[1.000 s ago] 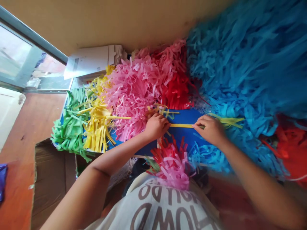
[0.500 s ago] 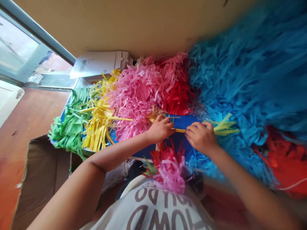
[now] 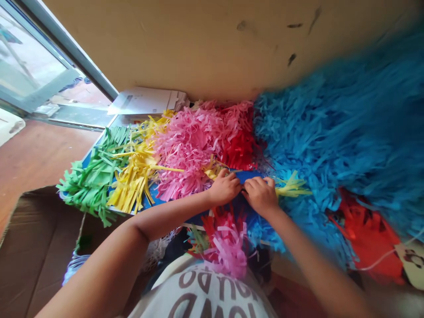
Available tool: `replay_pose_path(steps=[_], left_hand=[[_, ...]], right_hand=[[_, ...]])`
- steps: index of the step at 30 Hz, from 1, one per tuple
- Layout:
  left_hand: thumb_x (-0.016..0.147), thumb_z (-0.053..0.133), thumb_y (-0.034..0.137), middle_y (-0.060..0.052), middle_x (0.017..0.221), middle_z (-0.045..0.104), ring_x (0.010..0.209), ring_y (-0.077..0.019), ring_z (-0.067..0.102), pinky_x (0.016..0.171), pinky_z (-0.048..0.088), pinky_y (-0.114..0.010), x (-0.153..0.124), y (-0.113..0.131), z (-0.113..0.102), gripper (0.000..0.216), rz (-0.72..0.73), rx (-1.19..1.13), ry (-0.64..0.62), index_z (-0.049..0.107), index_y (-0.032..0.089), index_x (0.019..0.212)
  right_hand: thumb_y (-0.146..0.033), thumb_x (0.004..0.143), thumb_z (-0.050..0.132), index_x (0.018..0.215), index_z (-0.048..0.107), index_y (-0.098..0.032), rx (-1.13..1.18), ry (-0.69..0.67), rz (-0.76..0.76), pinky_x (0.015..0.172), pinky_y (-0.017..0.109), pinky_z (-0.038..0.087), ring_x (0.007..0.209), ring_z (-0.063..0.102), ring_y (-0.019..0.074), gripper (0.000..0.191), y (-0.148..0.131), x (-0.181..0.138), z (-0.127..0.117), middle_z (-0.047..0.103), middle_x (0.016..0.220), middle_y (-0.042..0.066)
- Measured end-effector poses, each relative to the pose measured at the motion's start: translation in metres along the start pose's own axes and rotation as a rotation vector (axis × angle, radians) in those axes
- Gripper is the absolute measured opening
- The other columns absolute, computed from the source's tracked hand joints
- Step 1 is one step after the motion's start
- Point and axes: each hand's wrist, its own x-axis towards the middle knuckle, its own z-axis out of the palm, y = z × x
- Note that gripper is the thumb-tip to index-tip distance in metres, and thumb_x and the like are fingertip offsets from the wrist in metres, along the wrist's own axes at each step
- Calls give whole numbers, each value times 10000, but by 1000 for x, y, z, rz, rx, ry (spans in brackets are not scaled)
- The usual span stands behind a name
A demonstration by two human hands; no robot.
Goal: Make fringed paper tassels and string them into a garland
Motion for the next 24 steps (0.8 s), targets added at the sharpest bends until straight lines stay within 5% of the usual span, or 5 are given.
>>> replay_pose_path(steps=[4,9,15,24], left_hand=[[1000,453,209,-49,816,667,848,-195,556,885,321,-436,-12,-2,-2,275,-25,-16,-42,702,184,888],[990,508,307,-66,957,711,934,-210,565,863,361,-398,-31,-15,-8,238,-117,-181,-148,731,231,1025],[952,587,300,-62,891,716,833,-161,611,783,458,-296,-41,-27,2,221,-305,-500,-82,763,192,875],[932,593,322,-72,856,666,828,-195,587,786,446,-322,-30,-21,-4,226,-397,-443,-144,724,168,831]], right_hand=[[-132,974,478,811,642,-205,-61,6,-29,817,384,253,834,531,189,242,0,-13,2,701,784,25],[-203,977,535,893,681,-208,60,1,-2,841,381,268,892,571,182,169,17,-30,3,735,920,22],[-312,914,646,761,709,-233,323,3,173,783,349,334,844,586,191,183,34,-30,15,699,846,23],[-318,870,647,694,704,-237,342,-97,272,766,358,377,818,572,214,201,36,-23,15,670,812,37]])
